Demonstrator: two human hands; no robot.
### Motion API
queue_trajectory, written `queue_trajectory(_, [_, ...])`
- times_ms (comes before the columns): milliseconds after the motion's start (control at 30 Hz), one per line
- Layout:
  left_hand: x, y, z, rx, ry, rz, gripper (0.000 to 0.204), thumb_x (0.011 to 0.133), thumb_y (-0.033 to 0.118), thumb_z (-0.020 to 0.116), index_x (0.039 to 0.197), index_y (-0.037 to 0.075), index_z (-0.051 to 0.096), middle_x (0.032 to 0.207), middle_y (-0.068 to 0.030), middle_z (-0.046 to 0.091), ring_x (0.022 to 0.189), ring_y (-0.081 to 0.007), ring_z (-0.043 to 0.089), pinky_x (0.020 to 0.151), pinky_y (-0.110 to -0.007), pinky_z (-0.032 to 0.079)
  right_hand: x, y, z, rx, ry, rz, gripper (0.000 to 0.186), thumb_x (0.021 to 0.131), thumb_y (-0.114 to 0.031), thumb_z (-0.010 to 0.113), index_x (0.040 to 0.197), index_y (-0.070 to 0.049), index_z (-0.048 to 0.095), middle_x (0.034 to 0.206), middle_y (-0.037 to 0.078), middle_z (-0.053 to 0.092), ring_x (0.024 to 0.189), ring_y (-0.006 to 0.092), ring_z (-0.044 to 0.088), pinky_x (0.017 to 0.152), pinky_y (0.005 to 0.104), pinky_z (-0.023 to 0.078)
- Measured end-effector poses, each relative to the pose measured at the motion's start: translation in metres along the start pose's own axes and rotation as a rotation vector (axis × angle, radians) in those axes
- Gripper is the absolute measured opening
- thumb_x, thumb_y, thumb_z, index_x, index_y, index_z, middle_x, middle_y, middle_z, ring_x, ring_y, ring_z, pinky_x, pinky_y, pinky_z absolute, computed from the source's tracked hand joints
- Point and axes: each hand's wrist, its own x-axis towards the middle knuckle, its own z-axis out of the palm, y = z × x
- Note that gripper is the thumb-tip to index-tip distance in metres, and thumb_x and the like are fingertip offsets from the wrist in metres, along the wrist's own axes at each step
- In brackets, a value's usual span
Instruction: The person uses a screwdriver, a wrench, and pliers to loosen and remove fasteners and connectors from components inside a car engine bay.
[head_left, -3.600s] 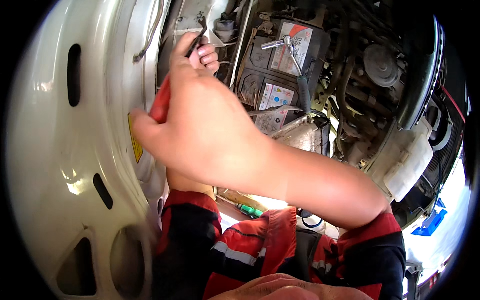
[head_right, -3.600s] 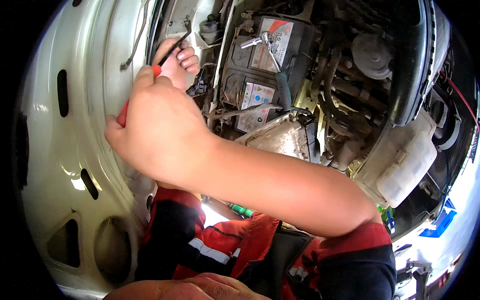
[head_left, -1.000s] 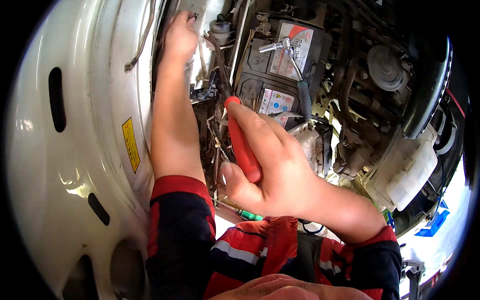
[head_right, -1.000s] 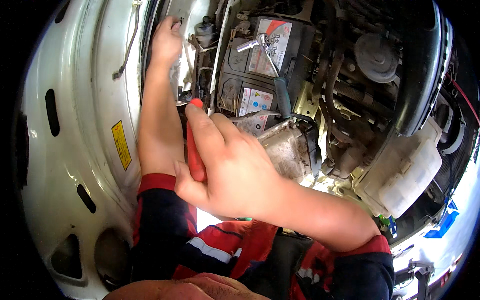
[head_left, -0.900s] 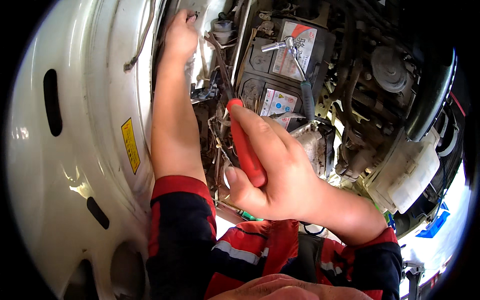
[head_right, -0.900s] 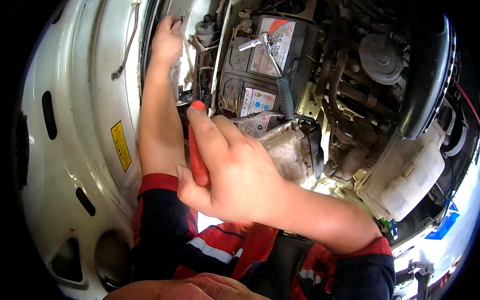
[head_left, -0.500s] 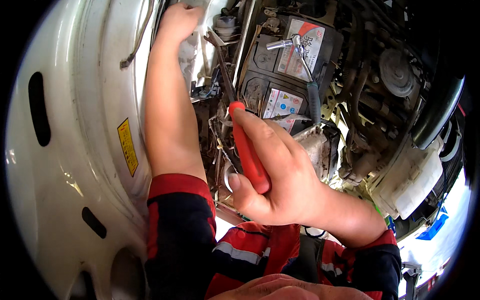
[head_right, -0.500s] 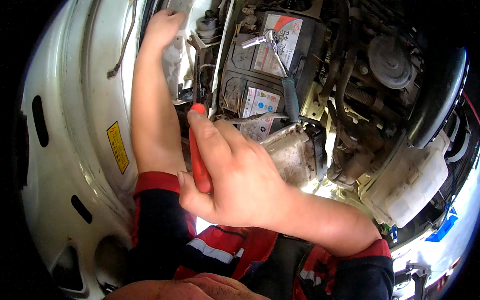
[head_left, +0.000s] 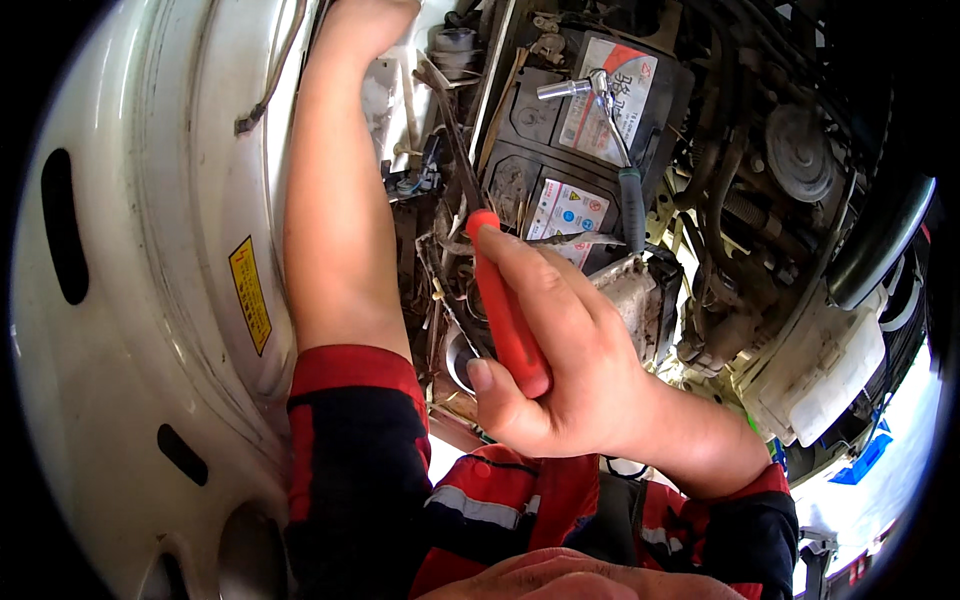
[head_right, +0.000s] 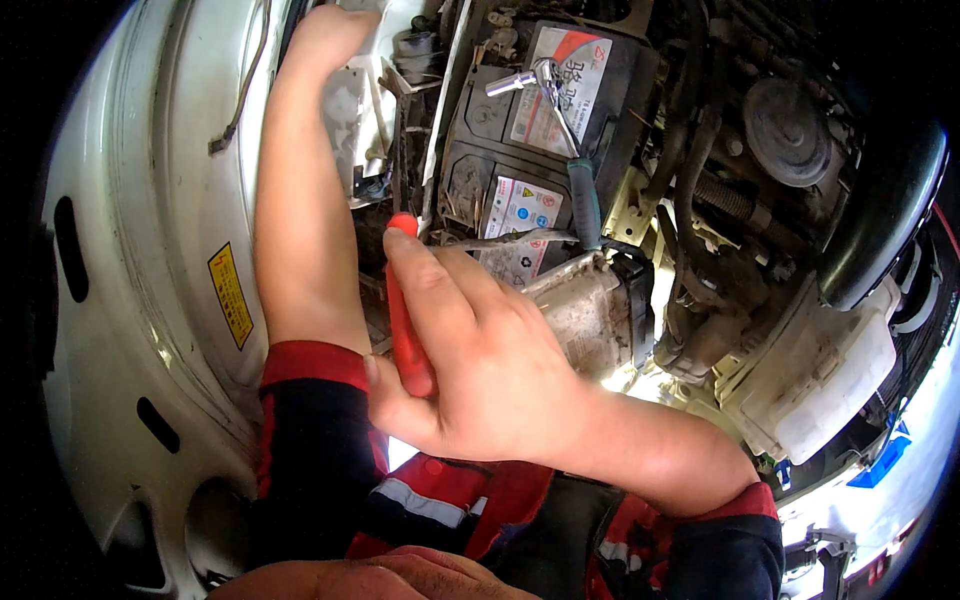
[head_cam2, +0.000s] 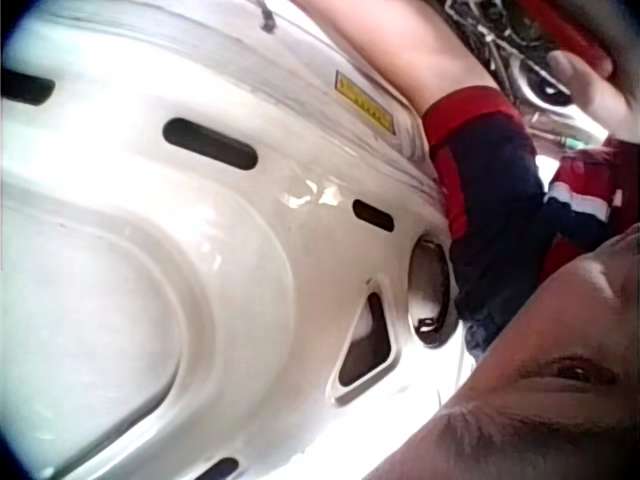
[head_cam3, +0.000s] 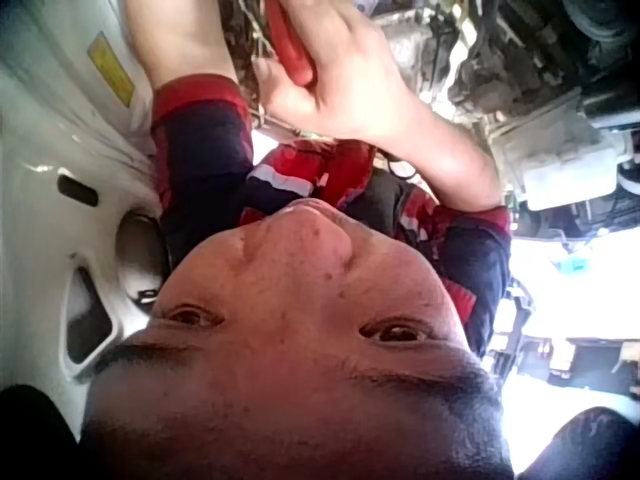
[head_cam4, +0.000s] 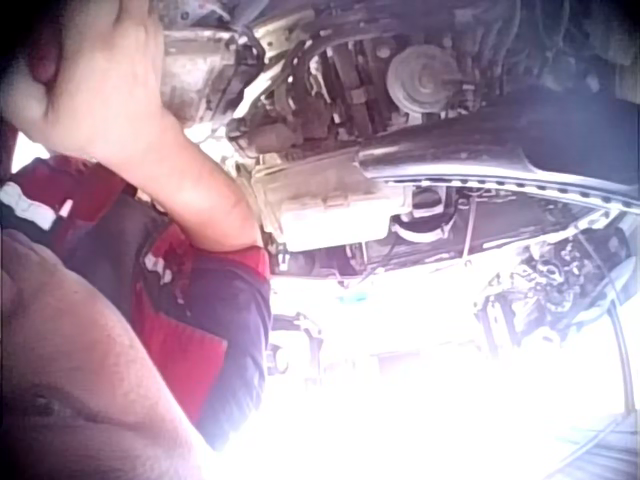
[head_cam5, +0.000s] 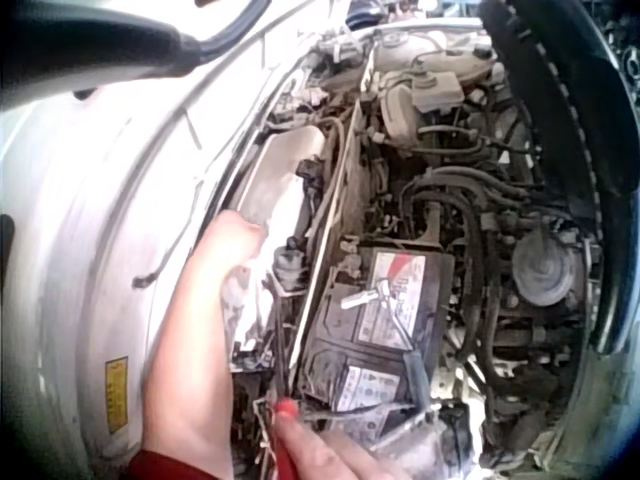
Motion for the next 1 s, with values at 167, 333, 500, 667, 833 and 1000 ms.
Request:
queue_trajectory(167, [-0.003, 0.004, 0.0, -0.165, -0.041, -0.032, 0.035, 0.081, 0.024, 0.065, 0.08, -0.011, 0.07, 0.072, -0.0248, 0.068, 0.066, -0.0324, 0.07, 0.064, -0.044, 0.055, 0.0, 0.0, -0.004, 0.011, -0.016, 0.026, 0.071, 0.08, -0.018, 0.065, 0.139, 0.014, 0.041, 0.109, 0.028, 0.06, 0.091, 0.039, 0.064, 0.085, 0.041, 0.052])
queue_trajectory(333, [-0.001, -0.004, 0.001, -0.367, -0.101, -0.038, 0.033, 0.08, 0.02, 0.065, 0.082, -0.012, 0.069, 0.069, -0.0208, 0.066, 0.061, -0.0303, 0.065, 0.057, -0.044, 0.052, -0.001, -0.003, -0.008, 0.019, -0.042, 0.034, 0.07, 0.079, -0.017, 0.064, 0.138, 0.014, 0.042, 0.108, 0.029, 0.06, 0.09, 0.0386, 0.064, 0.083, 0.0408, 0.052])
queue_trajectory(500, [0.002, -0.005, 0.002, -0.32, -0.054, 0.052, 0.032, 0.08, 0.019, 0.063, 0.085, -0.012, 0.069, 0.07, -0.0213, 0.066, 0.061, -0.0309, 0.065, 0.055, -0.046, 0.051, -0.003, -0.002, -0.017, 0.027, -0.136, -0.015, 0.067, 0.078, -0.015, 0.064, 0.135, 0.015, 0.045, 0.095, 0.023, 0.061, 0.075, 0.0319, 0.061, 0.069, 0.0373, 0.052])
queue_trajectory(667, [0.002, 0.001, 0.0, -0.266, -0.046, -0.015, 0.033, 0.078, 0.019, 0.063, 0.083, -0.013, 0.069, 0.072, -0.0211, 0.067, 0.067, -0.0311, 0.068, 0.06, -0.044, 0.052, -0.006, 0.002, -0.013, 0.008, -0.088, -0.085, 0.066, 0.077, -0.014, 0.064, 0.134, 0.015, 0.046, 0.088, 0.02, 0.058, 0.069, 0.0287, 0.057, 0.064, 0.0363, 0.049])
queue_trajectory(833, [0.015, -0.008, 0.006, -0.284, -0.015, 0.0, 0.03, 0.076, 0.017, 0.063, 0.083, -0.013, 0.069, 0.073, -0.0205, 0.067, 0.064, -0.0295, 0.066, 0.058, -0.044, 0.051, -0.003, 0.0, -0.014, 0.035, -0.087, -0.069, 0.066, 0.077, -0.014, 0.064, 0.134, 0.015, 0.046, 0.087, 0.019, 0.057, 0.068, 0.0288, 0.056, 0.063, 0.0364, 0.049])
queue_trajectory(1000, [0.02, -0.008, 0.006, -0.351, -0.083, -0.027, 0.027, 0.073, 0.014, 0.065, 0.081, -0.012, 0.069, 0.069, -0.0182, 0.065, 0.06, -0.0287, 0.062, 0.055, -0.044, 0.049, -0.004, 0.002, -0.015, 0.032, -0.081, -0.066, 0.066, 0.077, -0.014, 0.064, 0.134, 0.015, 0.046, 0.087, 0.019, 0.057, 0.069, 0.0289, 0.056, 0.064, 0.0369, 0.049])
